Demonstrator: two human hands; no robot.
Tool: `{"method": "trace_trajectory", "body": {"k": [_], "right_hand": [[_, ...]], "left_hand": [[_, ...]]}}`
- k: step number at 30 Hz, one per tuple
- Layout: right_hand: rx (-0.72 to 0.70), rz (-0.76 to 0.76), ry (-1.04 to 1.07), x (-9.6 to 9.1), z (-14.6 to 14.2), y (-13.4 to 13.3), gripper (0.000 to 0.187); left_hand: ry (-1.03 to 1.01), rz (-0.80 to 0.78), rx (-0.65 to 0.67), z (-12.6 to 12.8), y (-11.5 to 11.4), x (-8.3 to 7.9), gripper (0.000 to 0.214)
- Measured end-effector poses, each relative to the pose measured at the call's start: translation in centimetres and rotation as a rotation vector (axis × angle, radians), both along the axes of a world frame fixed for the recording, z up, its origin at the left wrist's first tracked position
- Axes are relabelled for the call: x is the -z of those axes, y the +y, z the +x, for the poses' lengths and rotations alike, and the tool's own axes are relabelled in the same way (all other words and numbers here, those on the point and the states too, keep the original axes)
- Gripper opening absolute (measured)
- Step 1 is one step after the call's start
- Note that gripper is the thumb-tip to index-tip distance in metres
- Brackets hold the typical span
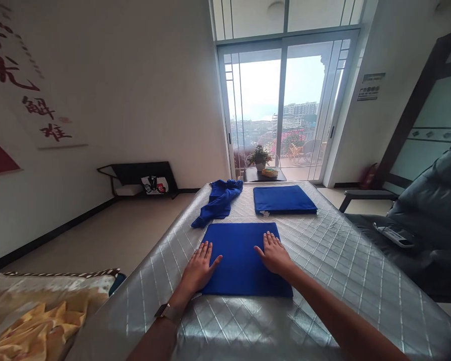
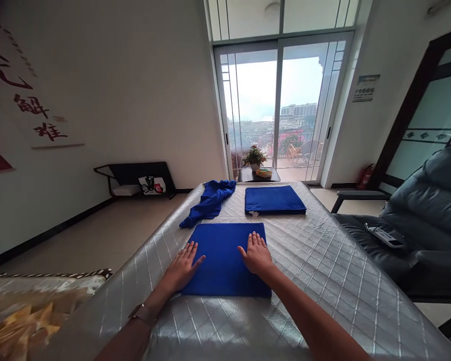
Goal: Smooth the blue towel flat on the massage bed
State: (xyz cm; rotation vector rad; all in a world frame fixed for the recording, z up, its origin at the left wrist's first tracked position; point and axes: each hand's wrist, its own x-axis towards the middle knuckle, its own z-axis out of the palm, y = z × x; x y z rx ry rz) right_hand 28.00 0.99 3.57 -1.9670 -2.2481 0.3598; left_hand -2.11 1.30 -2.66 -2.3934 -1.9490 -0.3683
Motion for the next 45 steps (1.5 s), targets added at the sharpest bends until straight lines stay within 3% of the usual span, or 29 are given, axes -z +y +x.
{"method": "trace_trajectory", "body": {"k": [4, 9, 15, 21, 24, 30, 33, 38, 45], "right_hand": [[0.061, 0.023, -0.022, 1.1, 0.4, 2.0, 0.077], [0.071, 0.048, -0.025, 2.4, 0.8, 2.3, 0.078], [0.081, 0.050, -0.006, 2.3, 0.6, 2.3, 0.078], [0.076, 0.046, 0.011, 2.2, 0.6, 2.2, 0.078], [0.073, 0.055, 0.025, 2.4, 0.6, 2.3, 0.079], [0.042, 0.098, -0.021, 3.0, 0.8, 2.3, 0.072], [0.005, 0.116, -0.049, 3.1, 0.9, 2.3, 0.068], [0.050, 0.117, -0.027, 3.0, 0.8, 2.4, 0.071], [0.078, 0.102, -0.010, 2.9, 0.7, 2.4, 0.076]], "left_hand": [[0.008, -0.003, -0.002, -0.1, 0.0, 0.0, 0.088], [0.017, -0.015, -0.014, 0.1, -0.2, -0.3, 0.088], [0.017, -0.076, -0.030, 0.0, -0.4, -0.9, 0.092], [0.008, -0.078, -0.100, 0.3, 1.4, -0.7, 0.089], [-0.003, -0.020, 0.006, 4.0, 2.2, -1.2, 0.081], [-0.071, -0.007, 0.390, 15.6, 3.3, -3.0, 0.070], [-0.115, -0.002, 0.499, 18.3, 4.8, -3.1, 0.067], [-0.105, -0.045, 0.385, 17.3, 6.5, -2.2, 0.071], [-0.057, -0.108, 0.221, 11.6, 6.6, -2.0, 0.081]]}}
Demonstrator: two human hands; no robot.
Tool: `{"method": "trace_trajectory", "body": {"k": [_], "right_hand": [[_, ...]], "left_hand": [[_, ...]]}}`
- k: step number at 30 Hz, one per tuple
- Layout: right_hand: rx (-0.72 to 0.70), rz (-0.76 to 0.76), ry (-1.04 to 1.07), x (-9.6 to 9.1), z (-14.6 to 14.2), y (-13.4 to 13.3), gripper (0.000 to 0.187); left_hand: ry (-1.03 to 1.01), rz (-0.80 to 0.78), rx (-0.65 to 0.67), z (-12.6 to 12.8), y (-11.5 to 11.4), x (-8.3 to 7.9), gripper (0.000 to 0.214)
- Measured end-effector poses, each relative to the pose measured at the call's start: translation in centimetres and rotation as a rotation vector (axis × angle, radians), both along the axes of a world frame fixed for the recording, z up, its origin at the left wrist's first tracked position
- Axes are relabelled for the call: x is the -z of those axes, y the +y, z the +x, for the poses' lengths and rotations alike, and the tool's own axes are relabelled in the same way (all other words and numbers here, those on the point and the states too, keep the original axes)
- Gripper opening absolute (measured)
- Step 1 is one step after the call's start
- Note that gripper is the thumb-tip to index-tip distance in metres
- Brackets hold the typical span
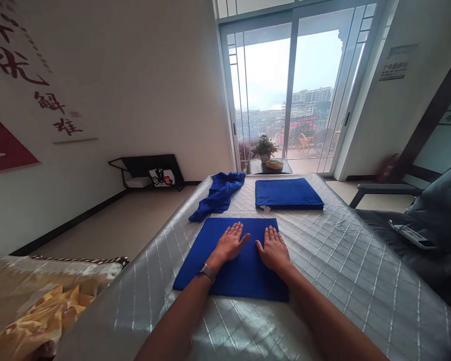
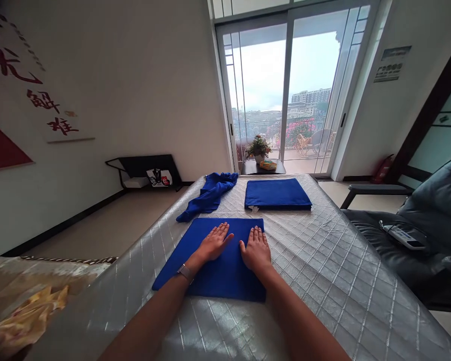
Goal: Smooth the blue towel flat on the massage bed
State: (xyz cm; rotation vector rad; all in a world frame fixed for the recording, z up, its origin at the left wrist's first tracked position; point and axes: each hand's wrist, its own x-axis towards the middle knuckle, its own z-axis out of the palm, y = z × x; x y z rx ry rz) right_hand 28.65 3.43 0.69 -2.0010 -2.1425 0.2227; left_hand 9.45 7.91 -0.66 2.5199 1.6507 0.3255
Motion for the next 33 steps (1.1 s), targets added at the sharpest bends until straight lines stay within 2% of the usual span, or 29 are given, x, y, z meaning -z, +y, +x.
{"method": "trace_trajectory", "body": {"k": [7, 11, 24, 33], "right_hand": [[-0.006, -0.043, 0.002, -0.6, 0.1, -0.3, 0.076], [0.003, -0.037, -0.011, -0.6, 0.0, -0.2, 0.075], [0.004, -0.039, -0.067, -0.1, 0.1, 0.2, 0.075], [-0.002, -0.070, -0.114, -0.2, 0.4, 0.6, 0.077]], "left_hand": [[0.088, -0.033, -0.188, -6.8, 0.4, 0.1, 0.085], [0.094, 0.001, -0.275, -9.1, 0.7, 0.4, 0.086], [0.014, 0.021, -0.434, -9.4, 0.8, 0.6, 0.089], [0.009, 0.027, -0.430, -9.6, 0.8, 0.3, 0.087]]}}
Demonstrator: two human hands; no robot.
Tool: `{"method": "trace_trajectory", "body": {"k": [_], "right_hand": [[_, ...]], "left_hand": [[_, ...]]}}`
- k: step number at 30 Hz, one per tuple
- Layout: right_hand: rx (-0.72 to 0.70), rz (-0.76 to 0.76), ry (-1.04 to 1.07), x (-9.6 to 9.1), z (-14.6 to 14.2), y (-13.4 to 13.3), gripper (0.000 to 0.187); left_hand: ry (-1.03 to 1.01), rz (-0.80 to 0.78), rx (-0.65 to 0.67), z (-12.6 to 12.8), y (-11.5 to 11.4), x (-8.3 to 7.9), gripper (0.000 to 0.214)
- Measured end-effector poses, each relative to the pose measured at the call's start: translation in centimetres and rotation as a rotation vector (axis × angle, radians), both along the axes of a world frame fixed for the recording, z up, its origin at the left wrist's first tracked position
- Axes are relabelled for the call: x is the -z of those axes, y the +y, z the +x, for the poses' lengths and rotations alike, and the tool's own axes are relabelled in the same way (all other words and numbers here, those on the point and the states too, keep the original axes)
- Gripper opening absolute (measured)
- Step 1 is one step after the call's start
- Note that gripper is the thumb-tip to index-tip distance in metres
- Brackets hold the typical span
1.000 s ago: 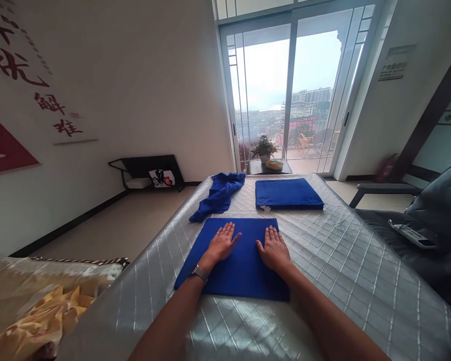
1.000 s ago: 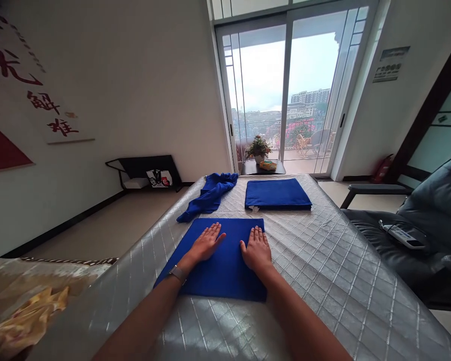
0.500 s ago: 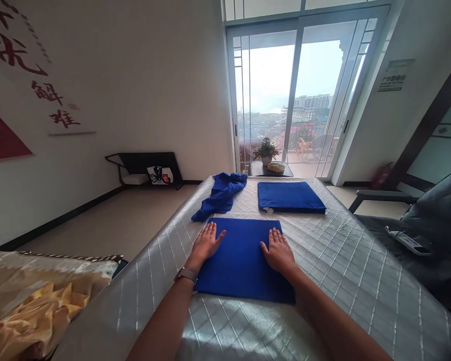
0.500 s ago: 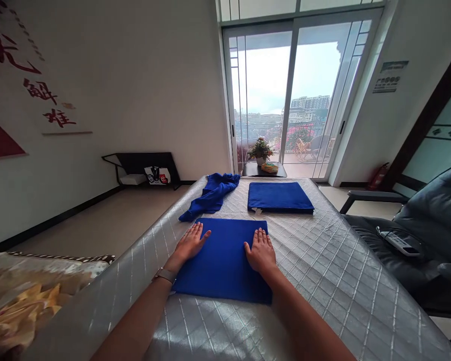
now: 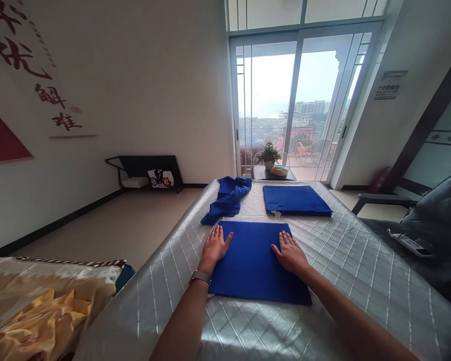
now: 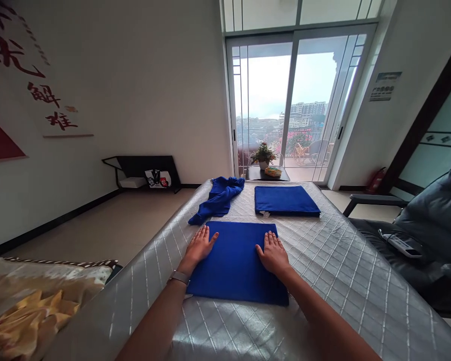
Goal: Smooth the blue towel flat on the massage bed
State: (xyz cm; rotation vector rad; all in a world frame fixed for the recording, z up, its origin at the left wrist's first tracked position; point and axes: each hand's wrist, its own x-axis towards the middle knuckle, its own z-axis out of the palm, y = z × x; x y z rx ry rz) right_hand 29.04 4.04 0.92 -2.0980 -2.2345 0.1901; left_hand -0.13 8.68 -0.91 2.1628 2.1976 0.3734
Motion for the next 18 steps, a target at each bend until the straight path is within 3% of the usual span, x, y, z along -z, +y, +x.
{"method": "trace_trajectory", "body": {"k": [4, 10, 18], "right_hand": [[0.009, -0.018, 0.033, -1.0, 0.0, 1.6, 0.077], [-0.008, 0.006, 0.096, -2.4, -1.0, 6.1, 0.072], [0.064, 0.032, 0.089, -0.1, -1.4, 8.7, 0.075]], "left_hand": [[0.006, -0.022, 0.007, 0.1, 0.0, 0.0, 0.088], [0.014, -0.009, 0.004, 0.1, -0.2, -0.1, 0.087], [0.039, -0.019, 0.003, 0.0, -0.3, -0.1, 0.087]]}}
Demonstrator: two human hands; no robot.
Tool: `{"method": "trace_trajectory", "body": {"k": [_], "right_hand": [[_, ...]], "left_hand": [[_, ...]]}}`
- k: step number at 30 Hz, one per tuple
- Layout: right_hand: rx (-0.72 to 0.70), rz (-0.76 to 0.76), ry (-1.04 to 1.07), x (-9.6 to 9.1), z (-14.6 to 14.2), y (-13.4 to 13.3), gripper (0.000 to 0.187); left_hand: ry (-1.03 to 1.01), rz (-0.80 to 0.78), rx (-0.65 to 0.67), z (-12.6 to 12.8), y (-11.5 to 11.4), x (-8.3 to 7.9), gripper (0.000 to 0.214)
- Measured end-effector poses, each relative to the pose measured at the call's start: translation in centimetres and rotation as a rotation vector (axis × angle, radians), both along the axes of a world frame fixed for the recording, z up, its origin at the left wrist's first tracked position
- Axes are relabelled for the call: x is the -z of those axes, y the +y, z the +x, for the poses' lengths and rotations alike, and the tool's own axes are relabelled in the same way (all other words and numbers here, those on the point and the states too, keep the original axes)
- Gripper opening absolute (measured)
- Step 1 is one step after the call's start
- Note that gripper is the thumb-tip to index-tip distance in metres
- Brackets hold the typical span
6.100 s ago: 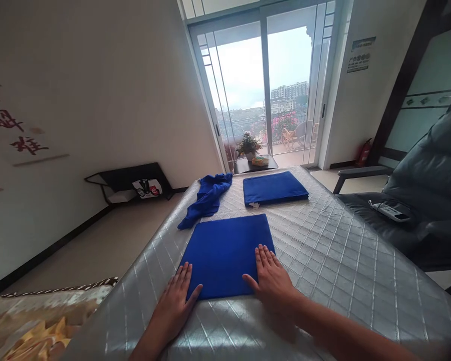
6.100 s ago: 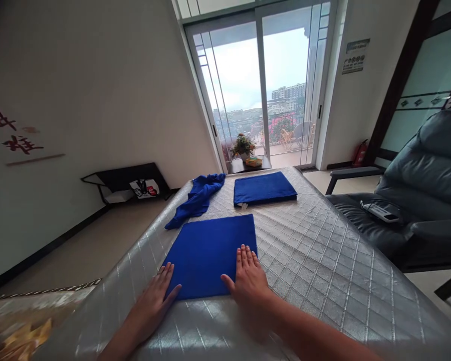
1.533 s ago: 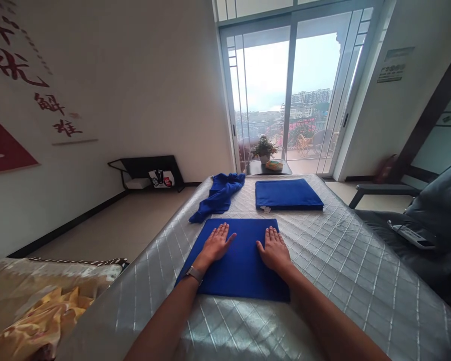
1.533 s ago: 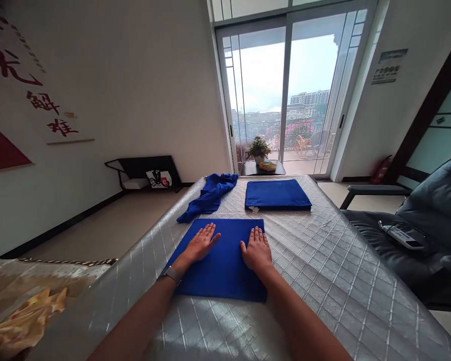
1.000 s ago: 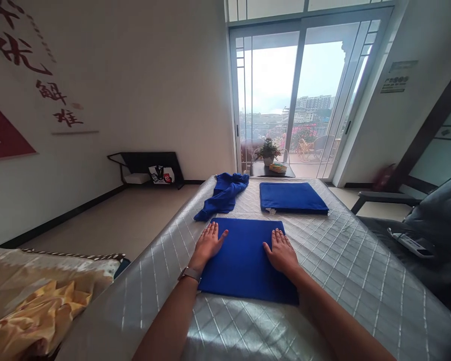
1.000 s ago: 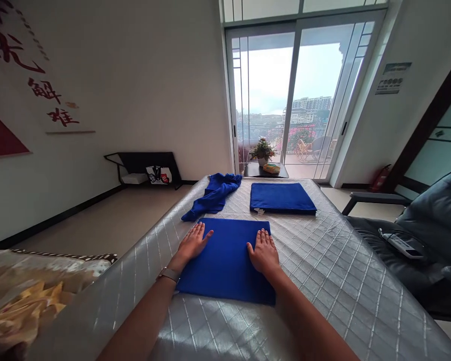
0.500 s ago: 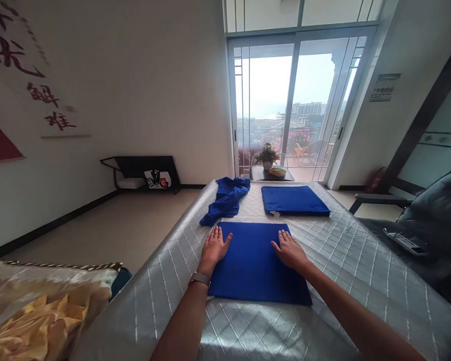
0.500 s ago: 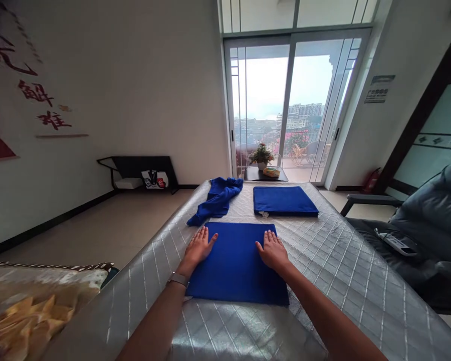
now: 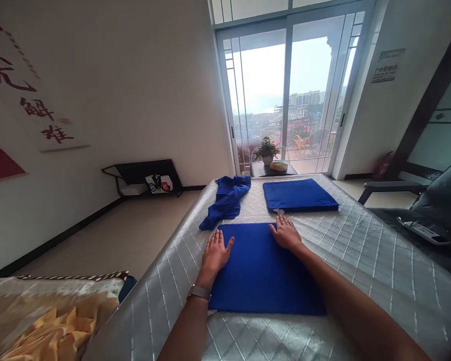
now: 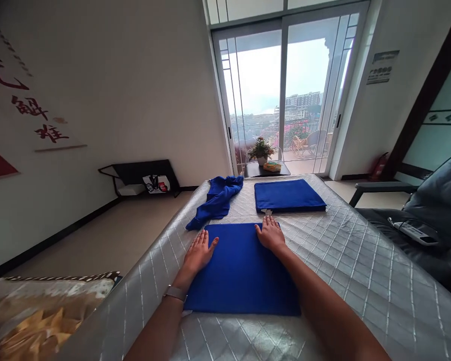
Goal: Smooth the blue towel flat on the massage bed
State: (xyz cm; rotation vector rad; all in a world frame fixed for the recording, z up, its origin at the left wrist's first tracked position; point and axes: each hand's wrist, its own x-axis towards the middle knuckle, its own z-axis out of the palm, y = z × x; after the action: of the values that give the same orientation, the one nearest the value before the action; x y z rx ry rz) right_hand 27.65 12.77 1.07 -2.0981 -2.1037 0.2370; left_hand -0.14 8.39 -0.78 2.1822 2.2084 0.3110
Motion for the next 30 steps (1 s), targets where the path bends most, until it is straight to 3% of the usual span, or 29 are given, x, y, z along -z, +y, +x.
{"method": "trace_trajectory", "body": {"k": [9, 12, 14, 17, 21, 24, 27, 30], "right_hand": [[-0.021, 0.034, 0.029, 0.2, 0.1, -0.3, 0.073], [-0.024, 0.030, 0.064, 0.2, 0.1, -0.3, 0.072], [-0.029, 0.027, 0.092, 0.2, 0.1, -0.3, 0.072], [-0.035, 0.038, 0.117, 0.1, 0.1, -0.4, 0.071], [-0.054, 0.055, 0.092, -0.1, 0.2, -0.6, 0.067], [-0.087, 0.044, 0.051, -0.2, 0.4, -0.7, 0.066], [-0.108, 0.044, 0.032, -0.2, 0.5, -0.7, 0.066], [-0.093, 0.054, 0.038, -0.1, 0.5, -0.6, 0.063]], "left_hand": [[-0.039, 0.063, 0.008, -0.9, 0.0, 0.2, 0.085], [-0.243, 0.085, 0.038, 0.2, -0.7, -0.9, 0.083], [-0.475, 0.036, 0.098, 2.3, -1.1, -1.9, 0.077], [-0.765, -0.067, 0.241, 7.5, -0.4, -3.2, 0.069], [-0.973, -0.047, 0.439, 16.0, 3.3, -4.0, 0.061], [-1.146, 0.008, 0.447, 20.7, 6.5, -3.9, 0.050], [-1.285, -0.051, 0.440, 21.9, 8.3, -3.2, 0.042], [-1.368, -0.042, 0.376, 20.8, 8.8, -2.2, 0.041]]}}
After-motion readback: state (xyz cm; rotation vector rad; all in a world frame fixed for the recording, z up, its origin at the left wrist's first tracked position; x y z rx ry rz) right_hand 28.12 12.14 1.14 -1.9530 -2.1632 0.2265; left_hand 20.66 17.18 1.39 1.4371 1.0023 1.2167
